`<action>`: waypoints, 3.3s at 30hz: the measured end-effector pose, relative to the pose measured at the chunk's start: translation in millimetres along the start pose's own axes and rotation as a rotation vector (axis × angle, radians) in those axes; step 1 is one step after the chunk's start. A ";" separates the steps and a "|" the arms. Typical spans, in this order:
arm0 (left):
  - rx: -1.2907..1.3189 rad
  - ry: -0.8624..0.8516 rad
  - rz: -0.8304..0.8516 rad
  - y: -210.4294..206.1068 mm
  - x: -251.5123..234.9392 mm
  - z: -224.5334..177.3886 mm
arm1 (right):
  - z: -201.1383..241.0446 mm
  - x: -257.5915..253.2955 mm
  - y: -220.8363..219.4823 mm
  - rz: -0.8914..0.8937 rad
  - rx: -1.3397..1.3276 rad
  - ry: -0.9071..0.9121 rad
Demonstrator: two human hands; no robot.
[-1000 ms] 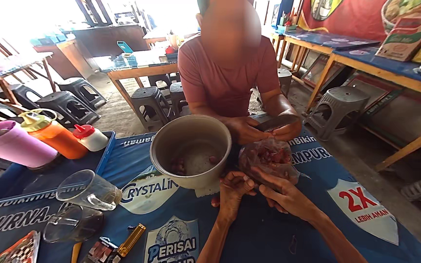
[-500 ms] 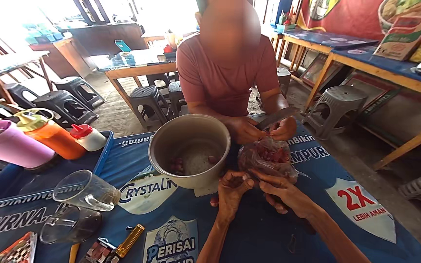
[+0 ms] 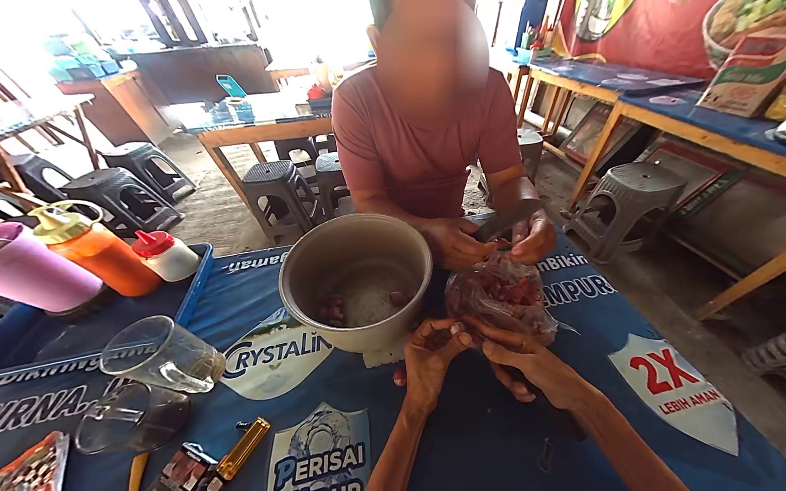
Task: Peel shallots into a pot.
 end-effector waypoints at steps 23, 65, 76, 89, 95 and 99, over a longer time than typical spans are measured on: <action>0.108 0.115 0.038 0.4 -1.1 7.5 | -3.6 -0.9 -5.8 0.008 -0.266 -0.071; -1.129 -0.603 0.090 3.1 -48.8 -160.6 | 26.5 14.9 45.3 -0.688 0.534 0.367; -1.576 -0.524 0.520 -23.3 11.8 -73.5 | 29.7 14.7 36.9 -0.715 0.513 0.445; -1.914 -0.366 0.411 -14.6 3.4 -21.1 | 26.8 15.0 45.3 -0.860 0.657 0.405; -1.558 -0.058 0.441 -9.7 2.6 -27.4 | 21.5 9.5 40.8 -0.724 0.634 0.310; -1.234 -0.376 0.290 -25.7 -2.4 -53.0 | 17.4 5.6 30.7 -0.573 0.501 0.273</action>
Point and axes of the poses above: each hand's wrist, its own x-axis away from the middle knuckle, its own y-axis out of the back of the hand, z = x × y, the point moved 7 cm from there along -x, towards the middle knuckle, and after that the axes turned 8 degrees about -y, right-handed, at the moved point
